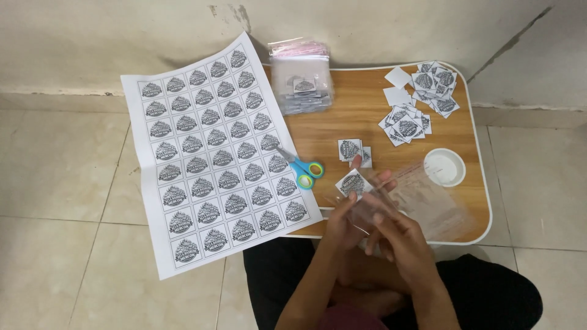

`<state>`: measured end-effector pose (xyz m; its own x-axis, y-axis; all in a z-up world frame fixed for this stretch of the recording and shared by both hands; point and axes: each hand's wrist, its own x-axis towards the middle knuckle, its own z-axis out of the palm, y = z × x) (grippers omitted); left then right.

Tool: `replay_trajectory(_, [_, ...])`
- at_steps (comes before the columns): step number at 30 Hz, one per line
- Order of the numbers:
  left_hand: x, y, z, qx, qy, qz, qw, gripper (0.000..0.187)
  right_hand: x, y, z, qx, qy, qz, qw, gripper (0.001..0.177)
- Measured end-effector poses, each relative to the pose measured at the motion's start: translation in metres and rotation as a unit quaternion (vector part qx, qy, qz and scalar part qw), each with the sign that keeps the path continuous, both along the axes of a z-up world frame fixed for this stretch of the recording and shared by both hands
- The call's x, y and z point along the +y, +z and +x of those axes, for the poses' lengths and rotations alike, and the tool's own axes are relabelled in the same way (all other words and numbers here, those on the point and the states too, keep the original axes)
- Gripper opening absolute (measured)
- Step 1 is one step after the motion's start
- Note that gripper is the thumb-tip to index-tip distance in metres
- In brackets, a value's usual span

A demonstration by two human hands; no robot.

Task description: A person is manually packaging individual stickers into small clear plastic bags on a small table.

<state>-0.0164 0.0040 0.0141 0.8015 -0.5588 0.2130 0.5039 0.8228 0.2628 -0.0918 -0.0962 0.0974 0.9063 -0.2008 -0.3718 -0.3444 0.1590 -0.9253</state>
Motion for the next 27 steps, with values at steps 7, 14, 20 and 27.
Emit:
replay_trajectory(7, [0.008,0.007,0.0,0.033,-0.007,0.058,0.998,0.09,-0.006,0.01,-0.008,-0.014,-0.031,-0.029,0.999,0.047])
replay_trajectory(14, [0.026,0.051,0.006,-0.002,0.131,0.46,0.878,0.044,-0.036,0.006,-0.026,0.013,-0.057,-0.05,0.997,0.044])
replay_trajectory(20, [0.018,0.059,0.009,-0.068,0.141,0.544,0.824,0.028,-0.038,0.008,-0.03,0.028,-0.049,-0.045,0.997,0.043])
replay_trajectory(27, [0.009,0.05,0.007,-0.088,0.111,0.528,0.838,0.025,-0.04,0.009,-0.03,0.038,-0.043,-0.063,0.996,0.044])
